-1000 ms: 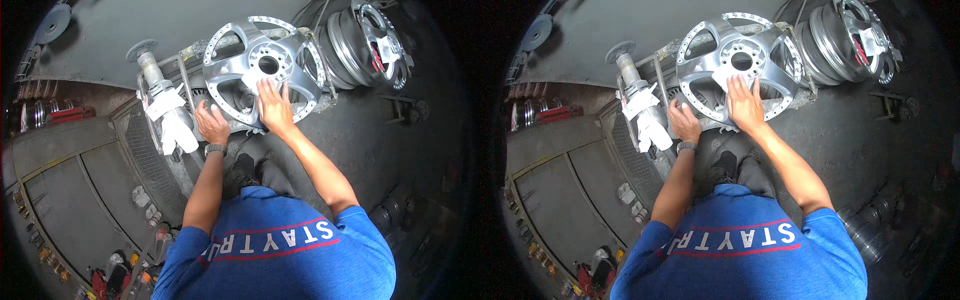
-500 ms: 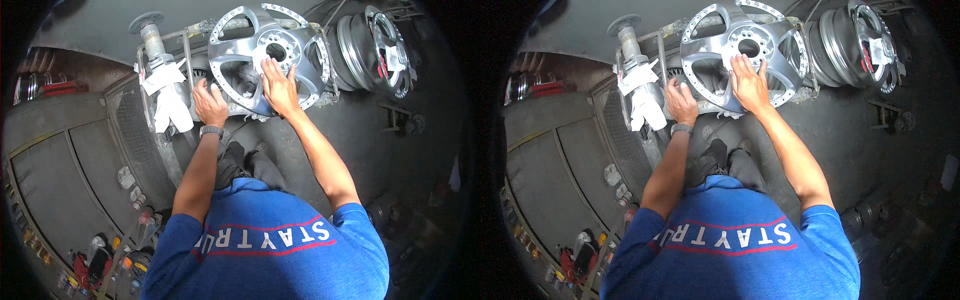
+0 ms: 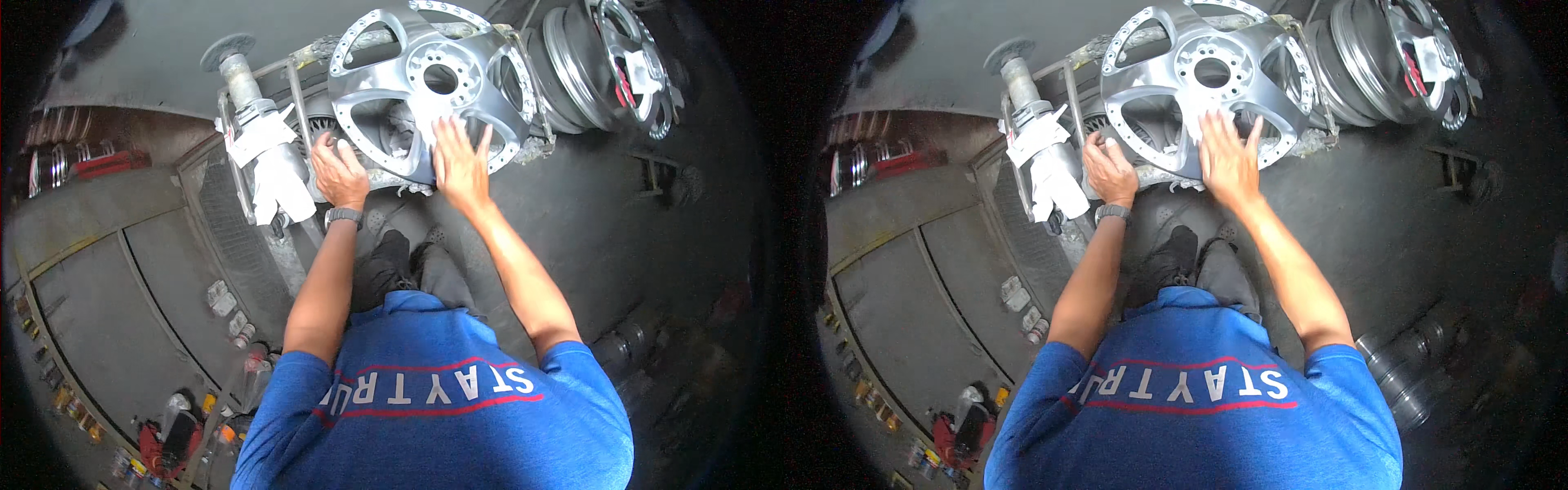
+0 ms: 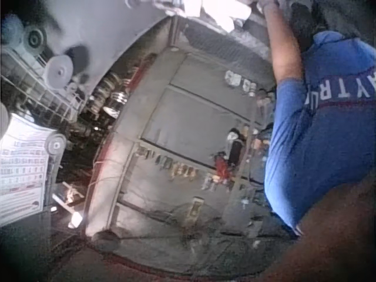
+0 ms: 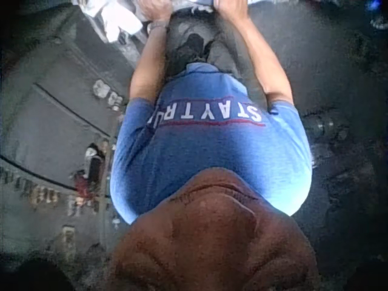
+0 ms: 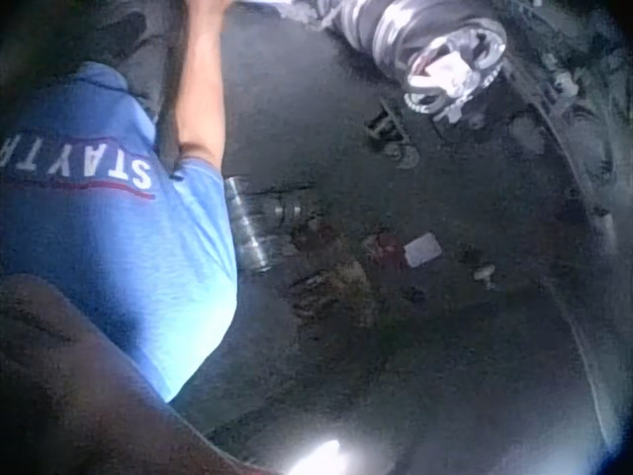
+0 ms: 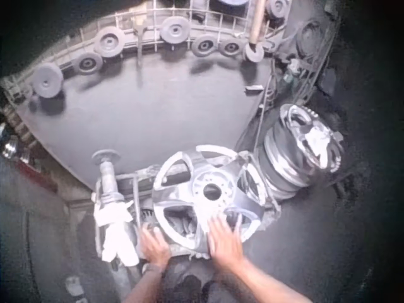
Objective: The person wipes a silver car wheel with a white cloth, rotating it to clean different sections. The person then carries the wheel to another area and places it on a workbench.
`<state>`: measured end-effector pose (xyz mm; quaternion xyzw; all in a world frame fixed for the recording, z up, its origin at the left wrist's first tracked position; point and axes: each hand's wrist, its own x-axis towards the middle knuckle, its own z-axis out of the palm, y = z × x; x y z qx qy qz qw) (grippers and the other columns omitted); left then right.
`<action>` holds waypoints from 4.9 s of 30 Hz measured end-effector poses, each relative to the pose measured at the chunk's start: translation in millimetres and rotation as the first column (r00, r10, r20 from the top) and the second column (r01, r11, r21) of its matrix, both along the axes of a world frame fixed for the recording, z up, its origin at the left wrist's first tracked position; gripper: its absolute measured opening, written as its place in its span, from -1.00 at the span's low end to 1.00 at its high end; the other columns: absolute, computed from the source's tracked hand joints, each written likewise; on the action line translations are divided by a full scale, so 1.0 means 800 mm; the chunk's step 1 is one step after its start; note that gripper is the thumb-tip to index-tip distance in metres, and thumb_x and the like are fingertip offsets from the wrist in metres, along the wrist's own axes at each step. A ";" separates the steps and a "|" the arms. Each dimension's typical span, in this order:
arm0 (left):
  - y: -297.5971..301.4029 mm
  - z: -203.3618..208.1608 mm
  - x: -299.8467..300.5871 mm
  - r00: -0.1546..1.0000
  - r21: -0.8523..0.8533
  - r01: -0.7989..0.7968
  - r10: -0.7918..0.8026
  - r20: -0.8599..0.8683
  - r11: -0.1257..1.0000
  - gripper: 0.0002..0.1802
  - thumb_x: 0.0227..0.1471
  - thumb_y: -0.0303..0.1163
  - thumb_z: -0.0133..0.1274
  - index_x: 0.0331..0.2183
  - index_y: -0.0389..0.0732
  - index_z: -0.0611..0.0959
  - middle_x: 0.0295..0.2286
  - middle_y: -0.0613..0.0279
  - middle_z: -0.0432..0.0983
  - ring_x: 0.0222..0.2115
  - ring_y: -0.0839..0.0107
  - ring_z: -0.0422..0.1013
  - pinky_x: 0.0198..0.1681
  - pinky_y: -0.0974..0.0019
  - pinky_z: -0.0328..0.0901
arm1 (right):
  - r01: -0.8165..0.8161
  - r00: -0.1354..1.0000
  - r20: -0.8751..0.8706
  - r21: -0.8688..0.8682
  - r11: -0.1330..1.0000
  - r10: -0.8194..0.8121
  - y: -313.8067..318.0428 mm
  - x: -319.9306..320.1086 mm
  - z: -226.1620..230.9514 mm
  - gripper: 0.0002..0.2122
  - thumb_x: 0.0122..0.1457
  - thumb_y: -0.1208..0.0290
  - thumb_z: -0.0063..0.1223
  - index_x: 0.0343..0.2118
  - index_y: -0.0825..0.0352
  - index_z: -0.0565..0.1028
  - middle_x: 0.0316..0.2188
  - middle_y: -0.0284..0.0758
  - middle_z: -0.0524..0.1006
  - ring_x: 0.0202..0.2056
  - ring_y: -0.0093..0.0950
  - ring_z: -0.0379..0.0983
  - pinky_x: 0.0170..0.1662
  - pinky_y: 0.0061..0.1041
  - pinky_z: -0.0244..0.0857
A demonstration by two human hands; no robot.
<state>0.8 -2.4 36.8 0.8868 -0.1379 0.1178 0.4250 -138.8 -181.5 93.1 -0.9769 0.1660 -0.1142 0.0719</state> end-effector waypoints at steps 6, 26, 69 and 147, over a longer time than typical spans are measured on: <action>0.000 0.001 0.000 0.996 0.011 0.002 -0.001 -0.084 1.000 -0.58 0.31 -0.27 -0.02 0.09 -0.32 0.49 -0.09 -0.12 0.53 -0.05 -0.05 0.48 0.03 -0.02 0.35 | 0.132 0.988 0.073 0.074 0.989 -0.137 0.025 0.005 -0.007 -0.49 0.36 0.34 0.02 0.33 0.42 0.38 0.33 -0.08 0.42 0.41 -0.15 0.23 0.43 0.42 -0.28; -0.005 0.011 -0.003 0.996 0.046 0.013 -0.009 -0.088 0.999 -0.58 0.40 -0.20 -0.09 0.07 -0.33 0.51 -0.07 -0.17 0.53 -0.05 -0.09 0.48 0.05 -0.01 0.33 | 0.537 0.833 0.087 0.102 0.837 -0.546 -0.078 -0.018 -0.034 -0.49 0.42 0.22 -0.13 0.35 0.33 0.39 0.39 -0.21 0.38 0.48 -0.21 0.11 0.44 0.42 -0.44; -0.002 0.001 0.003 0.998 0.155 0.049 -0.042 -0.043 0.987 -0.59 0.39 -0.23 -0.07 0.06 -0.37 0.49 -0.06 -0.19 0.51 -0.04 -0.09 0.46 0.07 -0.01 0.32 | 0.423 0.823 0.233 0.356 0.833 -0.518 -0.009 -0.128 -0.081 -0.45 0.42 0.37 -0.03 0.41 0.45 0.25 0.38 0.03 0.32 0.47 -0.03 0.09 0.48 0.24 -0.26; -0.027 0.013 0.000 0.949 0.292 -0.220 0.274 -0.159 0.931 -0.62 0.38 -0.22 -0.06 0.05 -0.28 0.56 -0.04 -0.14 0.60 -0.01 -0.11 0.52 0.08 0.01 0.35 | -0.287 0.958 -0.024 -0.007 0.958 0.287 -0.326 0.131 0.004 -0.47 0.31 0.24 0.03 0.28 0.41 0.44 0.29 -0.14 0.45 0.42 -0.20 0.20 0.45 0.34 -0.23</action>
